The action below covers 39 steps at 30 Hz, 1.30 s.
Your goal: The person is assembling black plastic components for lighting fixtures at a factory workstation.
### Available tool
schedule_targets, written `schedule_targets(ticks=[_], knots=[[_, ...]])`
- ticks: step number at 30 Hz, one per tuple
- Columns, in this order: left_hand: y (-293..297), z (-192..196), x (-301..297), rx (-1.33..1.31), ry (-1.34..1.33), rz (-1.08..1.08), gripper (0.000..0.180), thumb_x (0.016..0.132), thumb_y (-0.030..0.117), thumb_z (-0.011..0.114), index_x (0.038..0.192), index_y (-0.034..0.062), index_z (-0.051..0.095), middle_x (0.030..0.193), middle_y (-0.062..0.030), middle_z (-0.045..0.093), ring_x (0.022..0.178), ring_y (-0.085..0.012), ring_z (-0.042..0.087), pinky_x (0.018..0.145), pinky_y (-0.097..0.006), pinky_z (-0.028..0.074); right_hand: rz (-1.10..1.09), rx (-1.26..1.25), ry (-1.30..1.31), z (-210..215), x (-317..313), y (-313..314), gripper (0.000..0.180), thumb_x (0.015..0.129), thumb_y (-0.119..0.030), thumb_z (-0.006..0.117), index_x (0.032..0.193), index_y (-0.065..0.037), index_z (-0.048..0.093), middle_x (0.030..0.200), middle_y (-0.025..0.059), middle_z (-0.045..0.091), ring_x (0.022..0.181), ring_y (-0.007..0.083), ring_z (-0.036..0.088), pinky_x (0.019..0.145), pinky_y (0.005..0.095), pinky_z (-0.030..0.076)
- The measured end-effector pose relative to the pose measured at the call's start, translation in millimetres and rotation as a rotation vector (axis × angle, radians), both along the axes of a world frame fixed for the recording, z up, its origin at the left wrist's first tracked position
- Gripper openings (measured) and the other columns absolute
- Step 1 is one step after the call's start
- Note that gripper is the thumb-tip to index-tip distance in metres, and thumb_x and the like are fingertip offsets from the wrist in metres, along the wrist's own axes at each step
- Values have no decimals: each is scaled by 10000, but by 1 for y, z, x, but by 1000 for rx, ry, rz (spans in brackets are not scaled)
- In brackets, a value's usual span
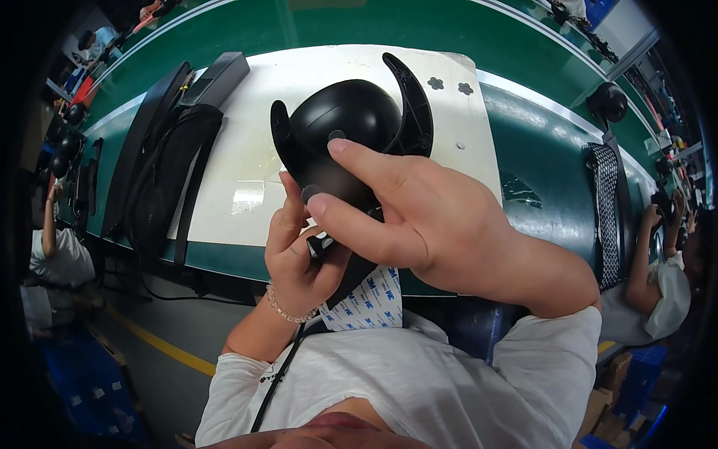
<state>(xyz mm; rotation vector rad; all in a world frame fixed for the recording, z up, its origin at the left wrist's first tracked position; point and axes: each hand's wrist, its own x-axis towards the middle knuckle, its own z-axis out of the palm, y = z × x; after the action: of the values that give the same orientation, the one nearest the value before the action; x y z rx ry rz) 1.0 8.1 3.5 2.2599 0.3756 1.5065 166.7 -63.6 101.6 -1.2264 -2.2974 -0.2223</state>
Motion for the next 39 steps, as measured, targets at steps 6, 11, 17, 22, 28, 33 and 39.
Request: schedule_targets(ticks=[6,11,17,22,28,33,39], knots=[[0,-8,0,-19,12,20,224,579,30,729,755,3,591,1325,-249,362,698,-205,595,570,-291,383,29,86,505,-21,11,-4,491,698,76,628,1141,-40,450,1114,187,561,928,282,605,772,324,487],[-2,-5,-2,-41,69,50,194,579,26,724,721,-18,598,1311,-247,381,679,-170,593,577,-275,369,-38,-9,694,-34,18,-3,439,784,56,581,1157,-40,369,926,68,489,818,132,548,812,292,431],[-3,-8,0,-87,39,58,185,582,37,723,710,-24,605,1307,-247,386,634,-166,573,576,-264,368,-74,-200,628,-43,21,-4,437,803,19,567,1169,-26,331,1068,116,451,841,137,529,903,334,367],[-4,-8,2,-115,30,62,179,585,43,720,724,-9,621,1312,-232,388,604,-175,543,575,-263,371,-125,121,452,-57,22,-3,447,762,-22,631,1140,-72,397,977,61,597,911,145,572,862,333,305],[-7,-8,3,-188,35,79,173,578,26,705,734,0,633,1319,-220,386,587,-187,512,580,-265,384,-233,306,212,-58,15,-12,336,692,-23,663,991,-139,561,917,-5,657,950,137,578,870,357,259],[-7,-9,2,-199,23,73,156,575,1,693,712,-10,620,1319,-222,385,593,-197,515,569,-270,389,-356,289,-19,-45,7,-25,362,718,-39,585,1062,-141,542,943,-10,663,1017,164,571,966,381,177],[-7,-7,2,-200,22,56,150,577,-13,692,693,-32,599,1323,-228,376,596,-213,507,563,-273,392,-300,265,6,-50,11,-22,338,755,-16,532,1071,-135,533,953,-4,663,1035,182,569,986,389,154]])
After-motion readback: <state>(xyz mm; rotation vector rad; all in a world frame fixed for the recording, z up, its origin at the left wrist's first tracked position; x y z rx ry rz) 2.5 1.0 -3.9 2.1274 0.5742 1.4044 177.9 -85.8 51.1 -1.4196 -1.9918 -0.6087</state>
